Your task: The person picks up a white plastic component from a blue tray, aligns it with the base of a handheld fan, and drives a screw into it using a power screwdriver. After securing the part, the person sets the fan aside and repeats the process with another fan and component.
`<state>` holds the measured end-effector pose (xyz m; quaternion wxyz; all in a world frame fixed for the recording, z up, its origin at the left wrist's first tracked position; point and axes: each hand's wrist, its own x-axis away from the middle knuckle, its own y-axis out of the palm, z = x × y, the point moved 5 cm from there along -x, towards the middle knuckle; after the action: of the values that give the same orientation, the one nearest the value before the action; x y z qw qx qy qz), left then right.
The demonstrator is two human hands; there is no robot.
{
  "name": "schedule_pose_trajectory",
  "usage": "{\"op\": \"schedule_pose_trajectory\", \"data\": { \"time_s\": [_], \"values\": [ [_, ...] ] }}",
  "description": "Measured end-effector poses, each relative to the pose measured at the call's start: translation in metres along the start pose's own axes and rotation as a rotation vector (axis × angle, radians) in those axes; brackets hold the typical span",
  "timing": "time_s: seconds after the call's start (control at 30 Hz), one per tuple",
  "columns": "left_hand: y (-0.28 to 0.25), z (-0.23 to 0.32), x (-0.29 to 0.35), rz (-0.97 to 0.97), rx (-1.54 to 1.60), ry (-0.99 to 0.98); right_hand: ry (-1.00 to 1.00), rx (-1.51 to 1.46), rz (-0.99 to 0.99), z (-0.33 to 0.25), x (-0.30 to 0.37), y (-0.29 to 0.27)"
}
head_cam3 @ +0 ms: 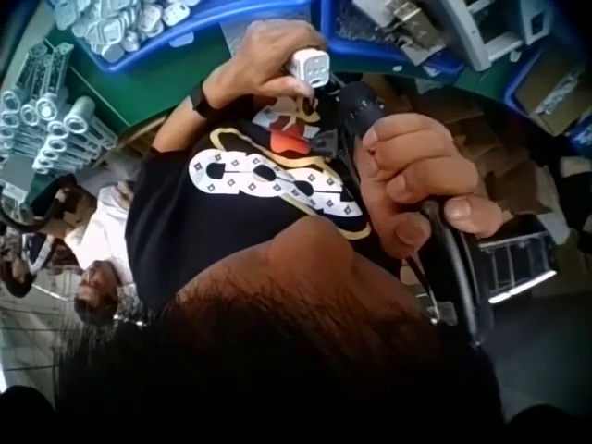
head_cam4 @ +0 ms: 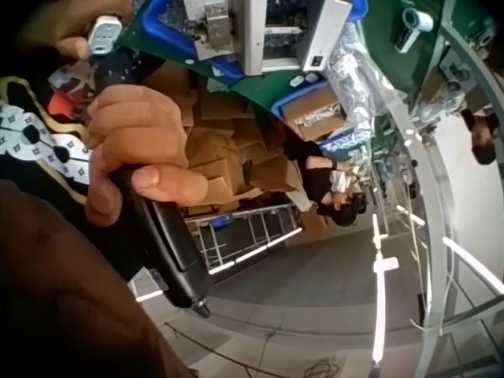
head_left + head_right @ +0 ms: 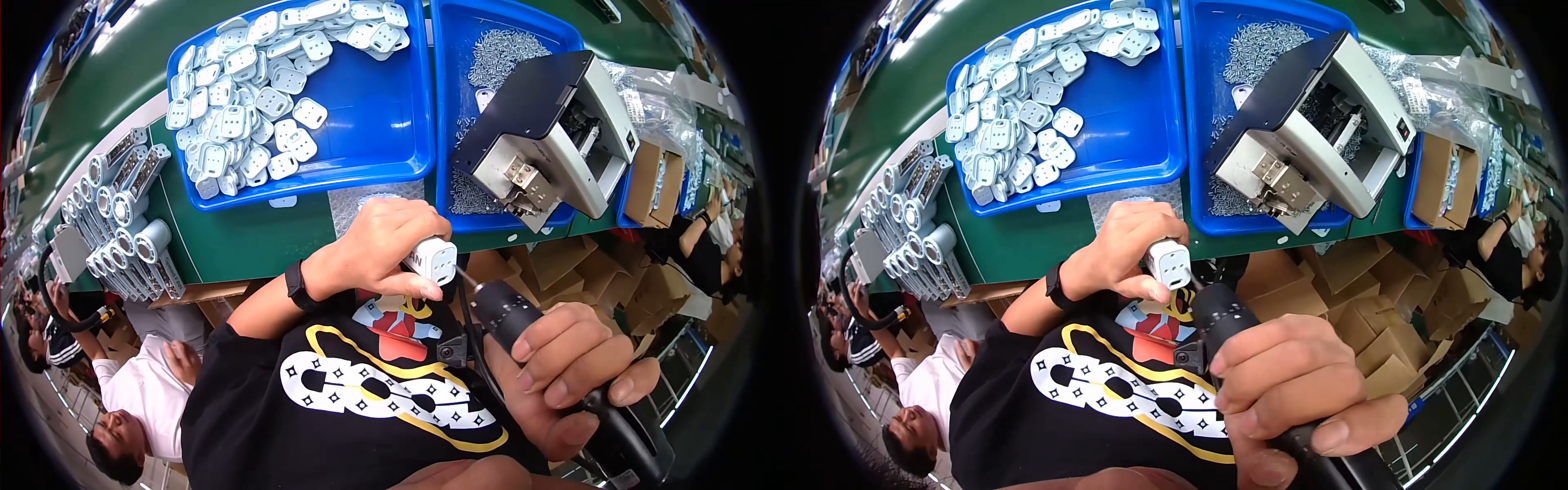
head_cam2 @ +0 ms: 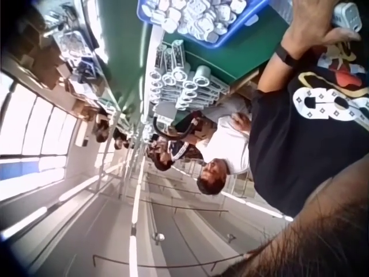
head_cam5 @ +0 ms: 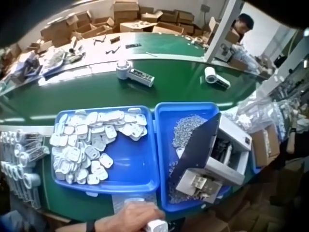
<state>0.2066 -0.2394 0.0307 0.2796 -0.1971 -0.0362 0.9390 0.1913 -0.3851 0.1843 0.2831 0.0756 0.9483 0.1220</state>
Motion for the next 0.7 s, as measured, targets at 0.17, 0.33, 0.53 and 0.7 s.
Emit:
{"op": "schedule_pose_trajectory", "data": {
  "time_s": [0.17,0.33,0.53,0.7],
  "values": [
    [0.0,0.006,-0.009,-0.01,-0.012,0.006,-0.071,0.348,0.225,0.041,-0.018,-0.053],
    [0.002,0.0,-0.008,0.033,-0.021,0.038,0.159,0.118,0.228,0.04,-0.007,-0.054],
    [0.0,0.0,-0.003,0.012,-0.047,0.026,0.082,-0.031,0.075,-0.011,-0.012,-0.005],
    [0.002,0.001,-0.005,0.026,-0.037,0.033,0.096,-0.077,-0.009,0.007,-0.02,0.01]
  ]
}}
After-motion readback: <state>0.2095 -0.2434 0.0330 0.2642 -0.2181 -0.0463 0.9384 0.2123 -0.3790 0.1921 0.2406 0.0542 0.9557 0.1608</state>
